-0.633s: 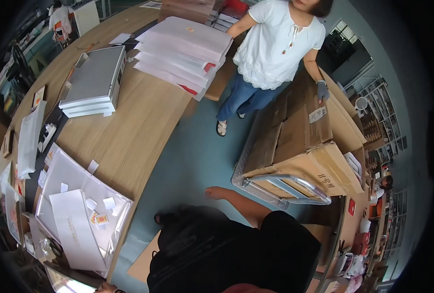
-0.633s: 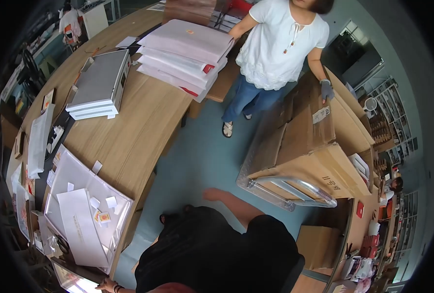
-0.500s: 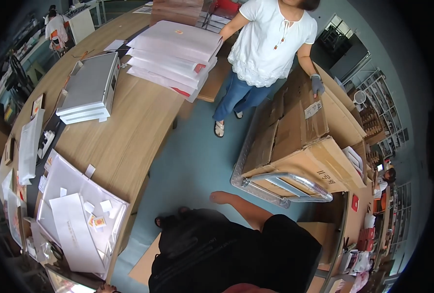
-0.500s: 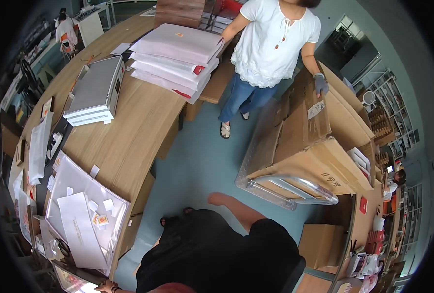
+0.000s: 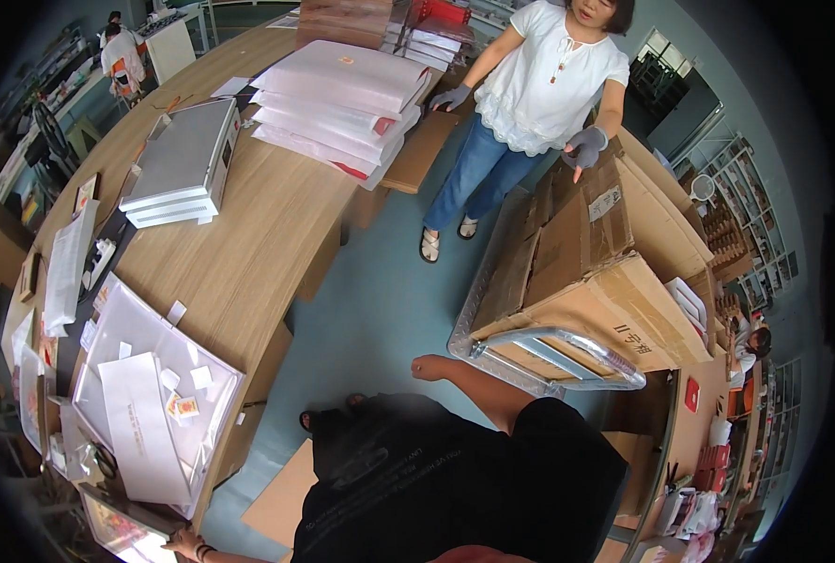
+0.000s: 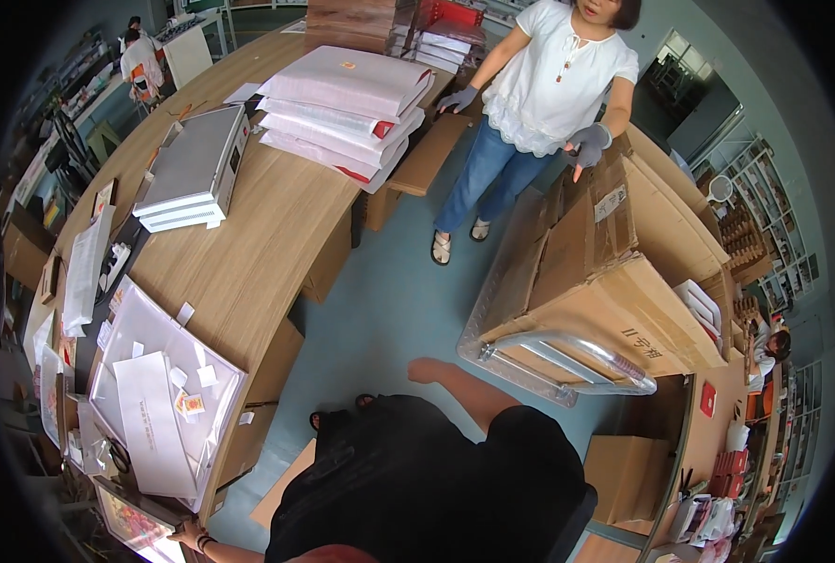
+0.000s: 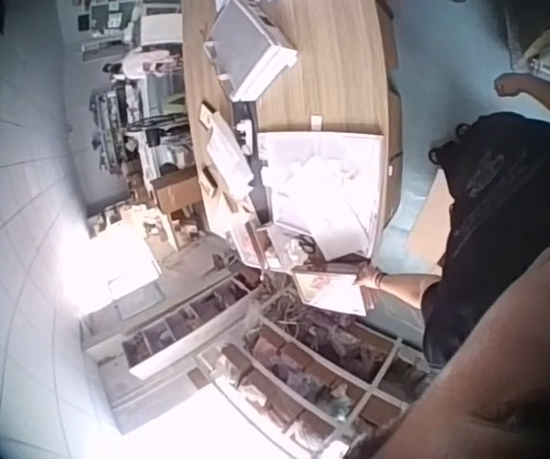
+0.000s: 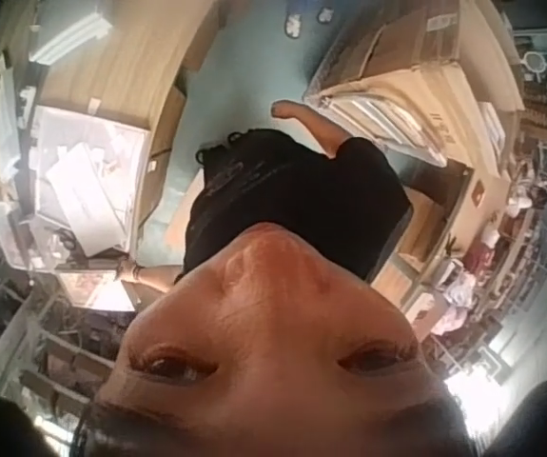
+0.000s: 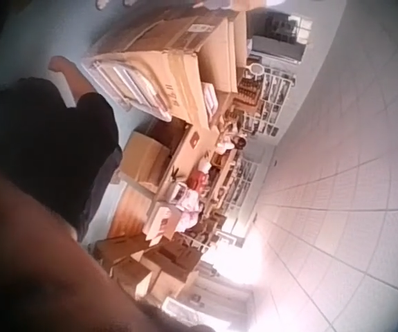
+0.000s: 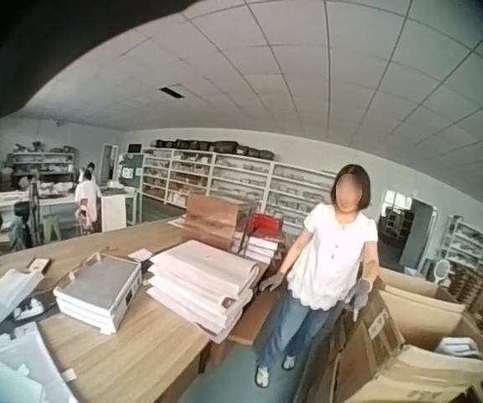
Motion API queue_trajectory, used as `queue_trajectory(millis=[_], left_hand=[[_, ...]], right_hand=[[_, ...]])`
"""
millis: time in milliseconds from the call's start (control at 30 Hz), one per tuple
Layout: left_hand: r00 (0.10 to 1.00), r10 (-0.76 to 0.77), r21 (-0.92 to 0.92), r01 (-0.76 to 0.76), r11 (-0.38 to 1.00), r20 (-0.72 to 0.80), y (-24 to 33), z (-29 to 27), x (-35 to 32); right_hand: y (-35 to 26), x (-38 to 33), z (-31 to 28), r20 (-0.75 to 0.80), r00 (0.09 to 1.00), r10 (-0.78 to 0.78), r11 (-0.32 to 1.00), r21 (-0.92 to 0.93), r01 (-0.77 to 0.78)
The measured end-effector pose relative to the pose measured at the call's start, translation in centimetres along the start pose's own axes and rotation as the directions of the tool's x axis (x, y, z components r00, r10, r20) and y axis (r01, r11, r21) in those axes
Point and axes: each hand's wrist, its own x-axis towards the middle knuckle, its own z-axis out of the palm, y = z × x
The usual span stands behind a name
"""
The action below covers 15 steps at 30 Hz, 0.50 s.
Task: Packing gift boxes with paper and placing them into bags.
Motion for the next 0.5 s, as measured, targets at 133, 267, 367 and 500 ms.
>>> queue_trajectory(millis=[133, 267, 367, 500], left_hand=[[0.994, -0.064, -0.019, 0.066, 0.998, 0.094, 2.6, 2.0, -2.3], [0.993, -0.114, -0.169, 0.113, 0.979, 0.003, -0.6, -0.7, -3.2], [0.970, 0.206, -0.013, -0.210, 0.978, -0.132, -5.4, -1.6, 1.8], [0.962, 0.229, -0.137, -0.249, 0.959, -0.148, 0.2, 2.0, -6.4]], right_hand=[[0.8, 0.1, -0.1, 0.019, 0.997, 0.080, 0.997, -0.004, -0.080], [-3.3, 2.7, -0.1, 0.190, 0.982, 0.001, 0.981, -0.189, 0.035], [-8.8, 4.7, -0.3, 0.242, 0.966, -0.089, 0.995, -0.032, 0.099], [-22.5, 2.4, -5.4, 0.294, 0.940, -0.173, 0.875, 0.483, 0.010]])
